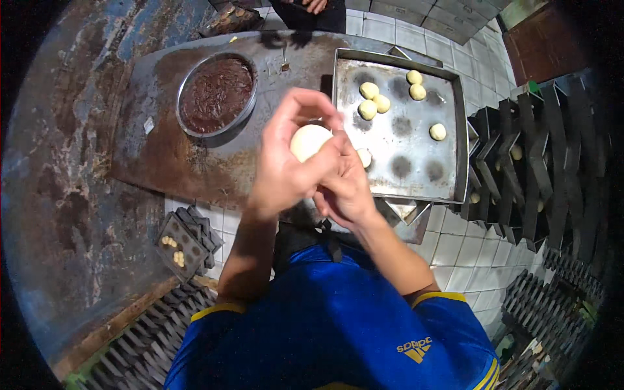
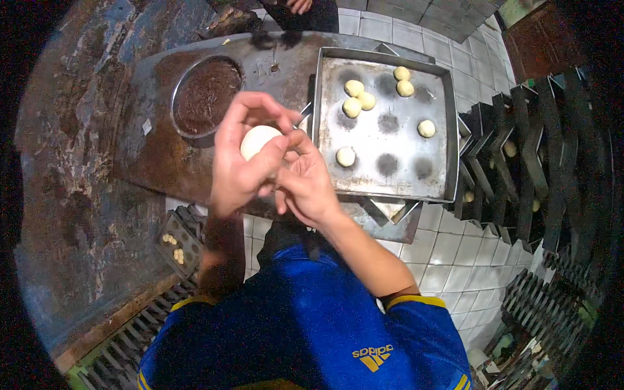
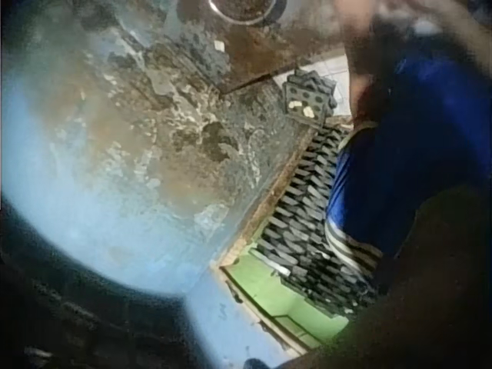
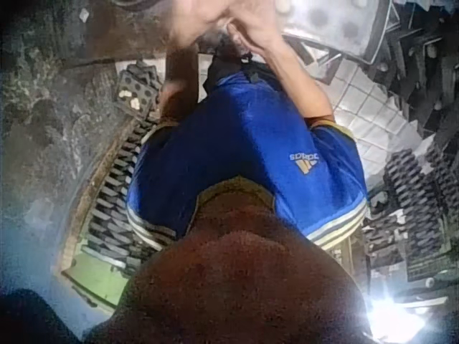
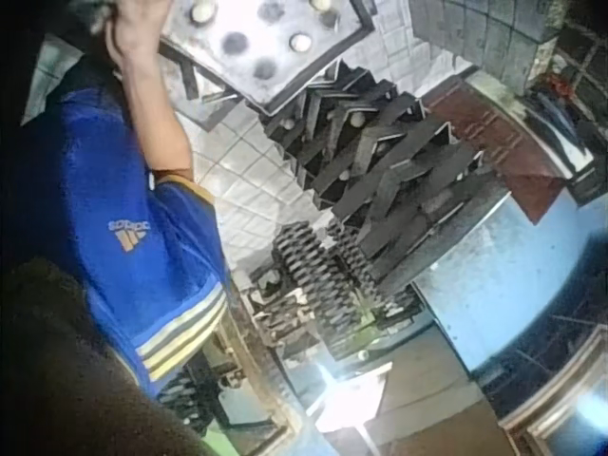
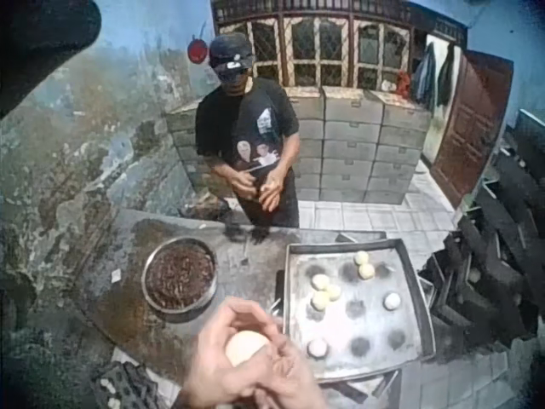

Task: The person prepares buns by flattening dough by hand, adding chocolate filling from a bowl using a spoon, sealing the dough into a ball, and placing the ball onto a metal tray.

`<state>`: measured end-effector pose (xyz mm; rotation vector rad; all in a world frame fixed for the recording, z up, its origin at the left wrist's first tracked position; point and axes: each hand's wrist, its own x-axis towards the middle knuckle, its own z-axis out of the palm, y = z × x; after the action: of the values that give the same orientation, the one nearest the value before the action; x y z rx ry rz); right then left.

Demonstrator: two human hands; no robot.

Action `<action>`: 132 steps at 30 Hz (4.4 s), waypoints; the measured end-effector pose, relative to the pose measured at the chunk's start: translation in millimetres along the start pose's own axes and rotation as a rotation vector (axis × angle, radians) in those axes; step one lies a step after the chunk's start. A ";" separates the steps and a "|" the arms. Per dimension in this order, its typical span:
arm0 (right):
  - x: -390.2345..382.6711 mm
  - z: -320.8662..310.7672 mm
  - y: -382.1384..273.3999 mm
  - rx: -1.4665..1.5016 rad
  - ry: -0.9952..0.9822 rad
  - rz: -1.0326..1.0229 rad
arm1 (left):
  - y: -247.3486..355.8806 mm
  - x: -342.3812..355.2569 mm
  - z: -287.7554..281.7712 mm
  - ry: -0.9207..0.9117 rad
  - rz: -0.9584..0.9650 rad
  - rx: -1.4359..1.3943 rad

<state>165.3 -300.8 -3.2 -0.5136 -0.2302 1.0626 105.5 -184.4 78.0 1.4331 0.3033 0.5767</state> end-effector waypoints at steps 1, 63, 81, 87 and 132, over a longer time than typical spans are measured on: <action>1.0 2.5 1.3 -0.099 0.073 -0.139 | -2.8 0.2 9.4 -0.073 0.025 -0.120; 47.3 -264.2 -185.7 -1.560 0.259 0.039 | -258.2 -76.2 41.5 -0.267 -0.137 0.631; 182.8 -228.7 -64.6 -2.211 0.020 0.425 | -203.1 -69.4 -23.2 0.122 -0.318 0.027; 119.5 -105.1 -51.3 -1.148 -0.059 0.278 | -171.2 -1.2 -48.9 0.297 -0.519 -0.295; 200.1 126.1 214.9 -1.713 0.072 0.438 | -137.0 -90.3 -370.0 0.093 0.146 0.322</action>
<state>41.8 -6.4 -16.3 -2.1984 -1.0101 1.0516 -138.3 72.6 -117.7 1.7522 0.3799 0.7389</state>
